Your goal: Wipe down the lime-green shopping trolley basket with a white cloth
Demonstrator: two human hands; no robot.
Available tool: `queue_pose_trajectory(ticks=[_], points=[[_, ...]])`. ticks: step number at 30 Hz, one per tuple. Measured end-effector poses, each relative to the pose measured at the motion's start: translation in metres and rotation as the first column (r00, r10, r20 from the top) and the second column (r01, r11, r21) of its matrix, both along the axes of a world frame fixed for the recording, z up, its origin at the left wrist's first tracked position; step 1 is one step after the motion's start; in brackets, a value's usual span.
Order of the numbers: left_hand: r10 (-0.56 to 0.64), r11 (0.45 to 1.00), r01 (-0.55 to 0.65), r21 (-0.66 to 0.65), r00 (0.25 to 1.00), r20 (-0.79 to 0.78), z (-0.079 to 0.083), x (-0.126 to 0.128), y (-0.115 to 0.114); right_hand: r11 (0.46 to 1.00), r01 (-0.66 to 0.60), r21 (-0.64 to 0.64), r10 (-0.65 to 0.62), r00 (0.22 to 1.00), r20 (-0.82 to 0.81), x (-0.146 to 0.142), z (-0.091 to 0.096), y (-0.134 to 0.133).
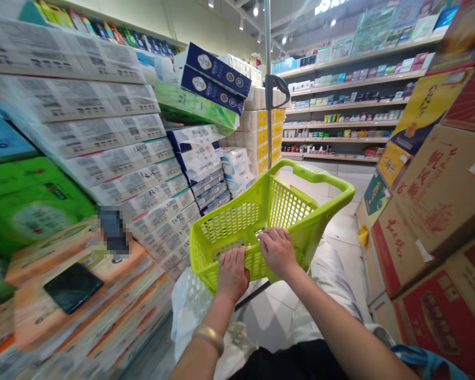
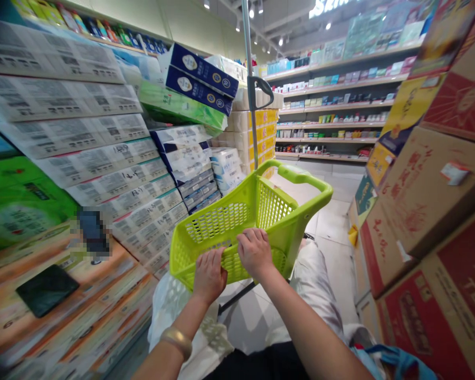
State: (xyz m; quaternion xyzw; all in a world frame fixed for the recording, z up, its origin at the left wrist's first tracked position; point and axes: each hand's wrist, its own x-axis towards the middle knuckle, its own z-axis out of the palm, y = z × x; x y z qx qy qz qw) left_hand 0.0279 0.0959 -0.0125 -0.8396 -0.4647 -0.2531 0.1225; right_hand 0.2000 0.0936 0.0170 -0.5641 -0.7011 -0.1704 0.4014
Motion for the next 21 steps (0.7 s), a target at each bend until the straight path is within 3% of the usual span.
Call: queue_pose_trajectory(ticks=[8,21], points=[[-0.004,1.000,0.004,0.008,1.000,0.000,0.003,-0.001,0.010,0.989,0.138,0.058,-0.143,0.986,0.082,0.079,0.026,0.012],[-0.051,0.998,0.051,-0.030,0.999,-0.004,0.005,-0.016,0.033,0.948,0.286,0.142,-0.299,0.951,0.079,0.135,0.054,0.014]])
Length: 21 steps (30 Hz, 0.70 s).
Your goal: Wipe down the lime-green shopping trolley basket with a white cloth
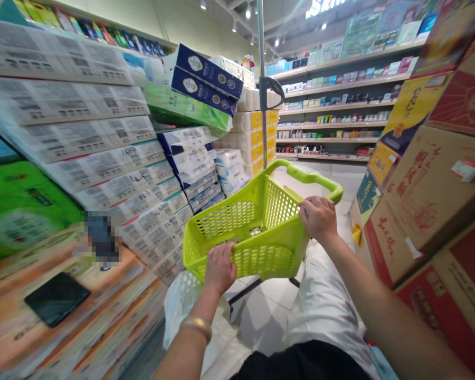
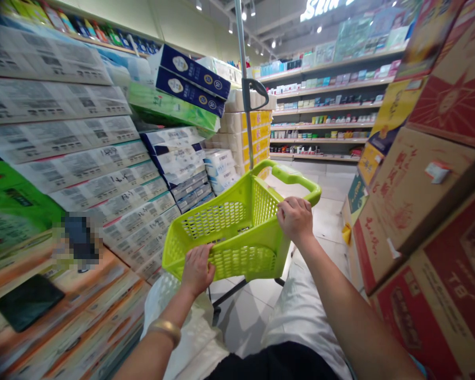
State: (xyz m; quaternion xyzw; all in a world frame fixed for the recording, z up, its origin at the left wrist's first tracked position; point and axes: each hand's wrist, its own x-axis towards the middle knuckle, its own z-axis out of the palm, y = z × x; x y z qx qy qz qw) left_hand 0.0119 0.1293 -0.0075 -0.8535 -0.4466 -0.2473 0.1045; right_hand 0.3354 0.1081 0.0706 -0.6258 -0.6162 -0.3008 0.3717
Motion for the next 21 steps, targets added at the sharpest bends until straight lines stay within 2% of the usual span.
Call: queue_pose_trajectory(ticks=[4,8,12,14,16,19,21], points=[[-0.002,1.000,0.003,-0.003,1.000,0.006,0.003,-0.009,0.008,0.999,0.045,0.023,-0.045,0.999,0.014,0.009,0.007,-0.005],[0.033,0.999,-0.034,0.017,0.999,0.022,0.005,-0.012,0.008,0.997,0.067,0.046,-0.068,0.998,0.018,-0.001,0.007,-0.010],[0.145,0.985,-0.153,0.079,0.985,0.097,0.015,0.010,-0.002,0.995,0.095,0.043,-0.094,0.995,-0.020,-0.023,0.006,-0.014],[0.076,0.995,-0.083,0.050,0.988,0.138,0.024,0.033,-0.008,0.997,0.074,0.031,-0.073,0.997,-0.037,-0.038,0.004,-0.016],[-0.041,0.999,0.043,-0.010,0.986,0.162,0.034,0.060,-0.013,1.000,0.027,0.015,-0.026,0.999,-0.042,-0.055,0.001,-0.019],[-0.158,0.972,0.185,-0.147,0.971,0.178,0.043,0.091,-0.018,0.997,-0.073,-0.009,0.073,0.997,-0.029,-0.078,-0.005,-0.022],[-0.194,0.948,0.233,-0.216,0.963,0.188,0.045,0.101,-0.020,0.993,-0.119,-0.013,0.118,0.993,-0.029,-0.082,-0.006,-0.025]])
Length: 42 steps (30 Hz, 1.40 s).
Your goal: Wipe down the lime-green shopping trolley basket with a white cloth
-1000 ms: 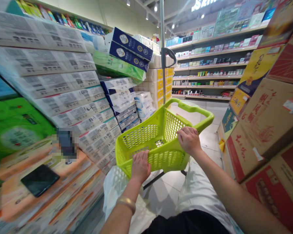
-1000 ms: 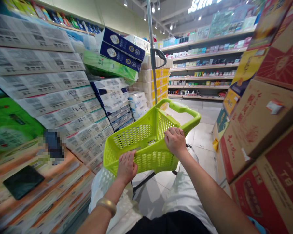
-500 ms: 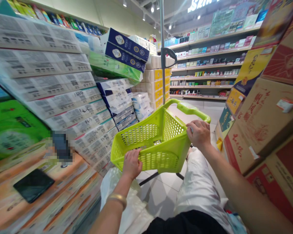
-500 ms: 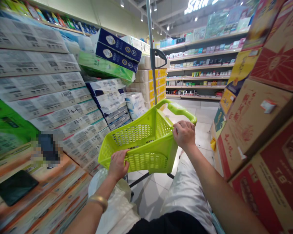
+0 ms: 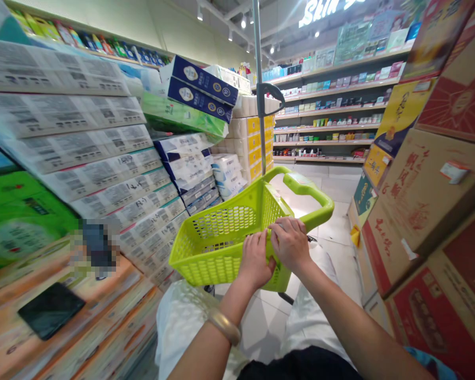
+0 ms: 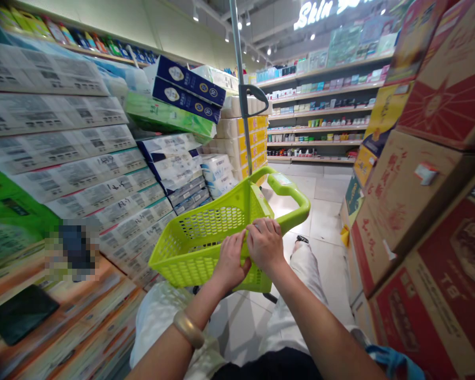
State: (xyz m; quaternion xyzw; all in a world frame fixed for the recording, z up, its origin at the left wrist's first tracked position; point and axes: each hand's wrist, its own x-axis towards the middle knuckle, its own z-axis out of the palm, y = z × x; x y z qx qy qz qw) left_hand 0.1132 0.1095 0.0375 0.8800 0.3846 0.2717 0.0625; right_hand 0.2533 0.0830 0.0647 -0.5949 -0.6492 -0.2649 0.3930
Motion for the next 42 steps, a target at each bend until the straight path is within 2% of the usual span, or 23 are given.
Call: queue_pose_trajectory(ticks=[2,8,14,17,20,22,25,28,30,36,38,42], points=[[-0.010,0.999,0.010,-0.030,1.000,0.018,0.000,0.002,-0.002,1.000,0.016,0.023,-0.016,1.000,-0.026,0.007,0.002,-0.003],[-0.007,0.999,0.011,-0.048,0.997,0.073,-0.001,-0.002,-0.006,0.967,0.219,0.128,-0.204,0.971,-0.122,0.060,0.018,-0.007],[-0.018,0.999,0.023,-0.040,0.995,0.101,-0.005,-0.002,-0.008,0.962,0.220,0.164,-0.198,0.970,-0.140,0.074,0.021,-0.009],[-0.026,0.999,0.028,-0.022,0.994,0.110,-0.006,-0.003,-0.011,0.959,0.228,0.166,-0.204,0.967,-0.150,0.069,0.022,-0.012],[-0.001,1.000,0.000,0.004,0.995,0.102,-0.008,-0.004,-0.014,0.963,0.235,0.130,-0.213,0.963,-0.166,0.052,0.021,-0.017],[0.006,1.000,-0.008,0.019,0.996,0.087,-0.010,-0.004,-0.016,0.978,0.191,0.079,-0.177,0.973,-0.150,0.031,0.016,-0.019],[-0.008,0.999,0.005,0.039,0.998,0.066,-0.012,-0.007,-0.016,0.998,0.062,0.018,-0.060,0.993,-0.106,0.000,0.007,-0.021],[-0.032,0.998,0.029,0.055,0.998,0.050,-0.013,-0.010,-0.015,1.000,0.010,0.018,-0.008,0.994,-0.106,-0.009,0.002,-0.024],[-0.052,0.997,0.049,0.059,0.998,0.048,-0.013,-0.012,-0.015,0.998,0.034,0.046,-0.029,0.993,-0.116,0.003,0.004,-0.027],[-0.032,0.998,0.028,0.058,0.996,0.077,-0.014,-0.008,-0.017,0.965,0.212,0.156,-0.182,0.966,-0.184,0.066,0.021,-0.033],[-0.026,0.998,0.020,0.066,0.996,0.082,-0.015,-0.007,-0.017,0.961,0.214,0.174,-0.178,0.963,-0.201,0.075,0.024,-0.032],[-0.024,0.997,0.019,0.079,0.997,0.069,-0.016,-0.007,-0.015,0.962,0.196,0.190,-0.160,0.969,-0.187,0.075,0.023,-0.030]])
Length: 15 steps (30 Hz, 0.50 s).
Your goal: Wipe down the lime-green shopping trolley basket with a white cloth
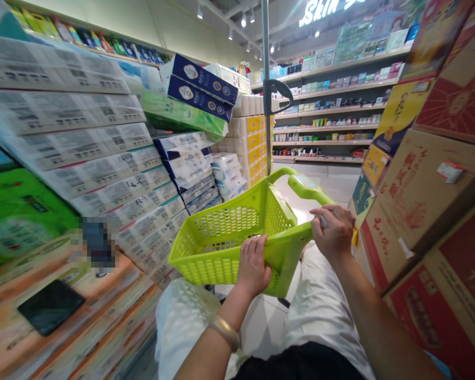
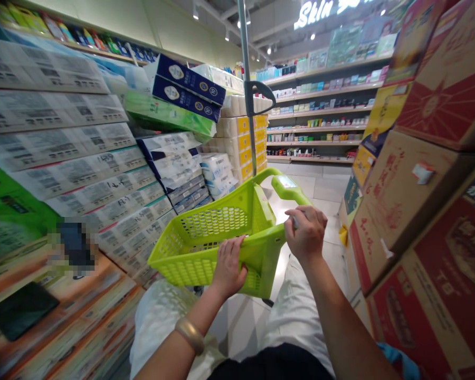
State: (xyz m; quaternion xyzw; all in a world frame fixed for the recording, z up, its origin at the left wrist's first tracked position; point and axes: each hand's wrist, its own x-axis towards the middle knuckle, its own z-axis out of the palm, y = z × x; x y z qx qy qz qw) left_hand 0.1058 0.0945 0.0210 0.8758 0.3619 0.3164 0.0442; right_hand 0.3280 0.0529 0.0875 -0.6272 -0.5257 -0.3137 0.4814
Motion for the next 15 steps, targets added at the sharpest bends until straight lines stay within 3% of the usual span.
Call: queue_pose_trajectory(ticks=[15], points=[[0.012,0.997,-0.008,0.083,0.999,-0.044,-0.005,-0.022,0.006,0.994,-0.071,-0.084,0.074,0.997,0.038,-0.024,0.005,-0.027]])
